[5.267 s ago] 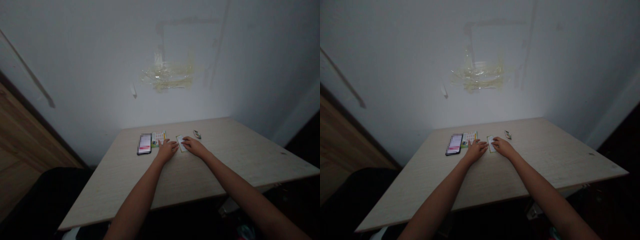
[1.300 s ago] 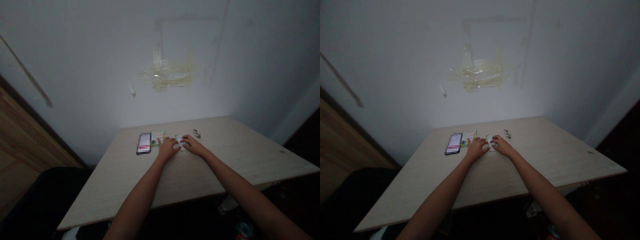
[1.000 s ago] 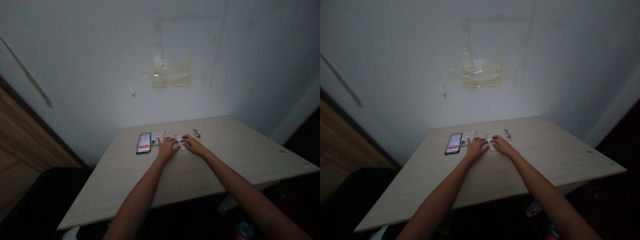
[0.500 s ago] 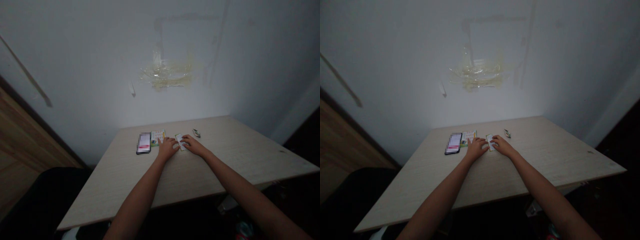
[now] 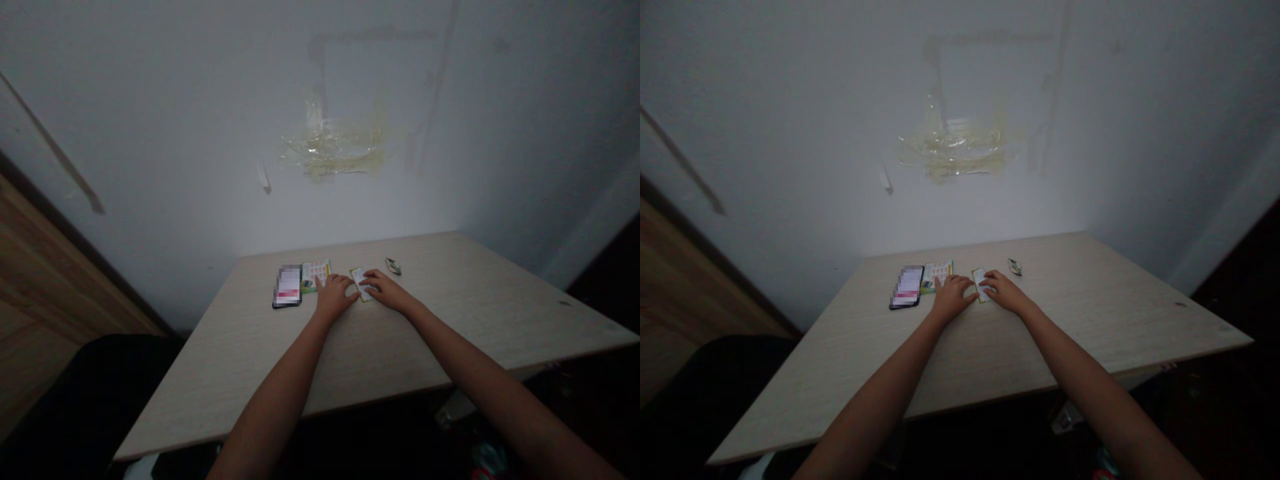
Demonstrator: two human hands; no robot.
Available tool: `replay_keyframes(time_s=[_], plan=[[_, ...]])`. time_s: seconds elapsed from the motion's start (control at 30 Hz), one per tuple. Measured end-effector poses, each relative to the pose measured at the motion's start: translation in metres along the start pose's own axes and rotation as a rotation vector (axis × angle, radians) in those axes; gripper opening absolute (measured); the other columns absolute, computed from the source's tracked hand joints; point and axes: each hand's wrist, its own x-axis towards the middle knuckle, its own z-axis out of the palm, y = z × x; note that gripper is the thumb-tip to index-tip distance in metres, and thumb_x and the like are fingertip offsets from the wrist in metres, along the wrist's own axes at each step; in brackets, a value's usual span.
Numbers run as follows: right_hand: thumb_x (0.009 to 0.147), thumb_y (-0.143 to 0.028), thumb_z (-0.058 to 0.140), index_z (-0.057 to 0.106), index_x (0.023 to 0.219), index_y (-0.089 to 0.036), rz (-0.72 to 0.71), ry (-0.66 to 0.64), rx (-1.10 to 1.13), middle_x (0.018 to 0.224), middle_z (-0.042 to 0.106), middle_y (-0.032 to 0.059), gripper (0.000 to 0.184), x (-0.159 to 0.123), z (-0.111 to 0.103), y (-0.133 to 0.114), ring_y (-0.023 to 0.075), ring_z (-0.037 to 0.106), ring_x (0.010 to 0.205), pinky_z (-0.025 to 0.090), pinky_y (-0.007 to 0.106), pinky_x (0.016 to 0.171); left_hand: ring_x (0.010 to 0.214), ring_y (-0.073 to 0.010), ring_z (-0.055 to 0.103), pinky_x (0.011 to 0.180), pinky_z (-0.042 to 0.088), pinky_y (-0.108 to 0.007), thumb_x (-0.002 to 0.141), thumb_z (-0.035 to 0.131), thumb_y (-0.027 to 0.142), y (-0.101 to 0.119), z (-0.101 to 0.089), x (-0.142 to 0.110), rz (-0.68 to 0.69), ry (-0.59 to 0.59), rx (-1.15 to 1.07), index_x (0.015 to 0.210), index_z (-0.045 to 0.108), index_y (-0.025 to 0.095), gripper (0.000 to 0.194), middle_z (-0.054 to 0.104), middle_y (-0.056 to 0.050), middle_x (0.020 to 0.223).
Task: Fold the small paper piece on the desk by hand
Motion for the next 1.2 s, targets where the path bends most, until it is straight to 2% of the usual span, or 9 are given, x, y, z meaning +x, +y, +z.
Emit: replay_keyframes(time_s=[0.37, 0.93, 1.2], plan=[[0.091, -0.022, 0.056, 0.071, 0.116, -0.022, 0.009, -0.012, -0.009, 0.127, 0.055, 0.0115, 0.029, -0.0004, -0.0021, -0.0025, 0.0232, 0.054, 0.122, 0.041, 0.042, 0.11, 0.126, -0.0293, 0.047, 0.111, 0.007, -0.076, 0.087, 0.059, 0.055, 0.0014, -0.0022, -0.0002, -0.009, 0.002, -0.023, 0.114, 0.068, 0.031, 0.037, 0.065, -0.003, 0.128], [0.091, -0.023, 0.057, 0.072, 0.115, -0.022, 0.009, -0.017, -0.002, 0.128, 0.054, 0.0109, 0.028, -0.0004, -0.0011, -0.0019, 0.0231, 0.054, 0.122, 0.04, 0.04, 0.111, 0.128, -0.03, 0.045, 0.11, 0.008, -0.076, 0.089, 0.056, 0.056, 0.0017, -0.0032, -0.0007, 0.009, -0.021, 0.017, 0.116, 0.068, 0.038, 0.035, 0.062, -0.001, 0.133], [0.087, -0.021, 0.062, 0.074, 0.108, -0.021, 0.064, 0.039, 0.064, 0.123, 0.058, 0.0106, 0.024, 0.0021, -0.0005, 0.0002, 0.0225, 0.057, 0.118, 0.043, 0.04, 0.108, 0.132, -0.0323, 0.042, 0.108, 0.005, -0.079, 0.089, 0.055, 0.054, 0.0018, -0.0013, 0.0037, 0.034, 0.003, 0.064, 0.106, 0.073, 0.039, 0.029, 0.063, 0.003, 0.134]])
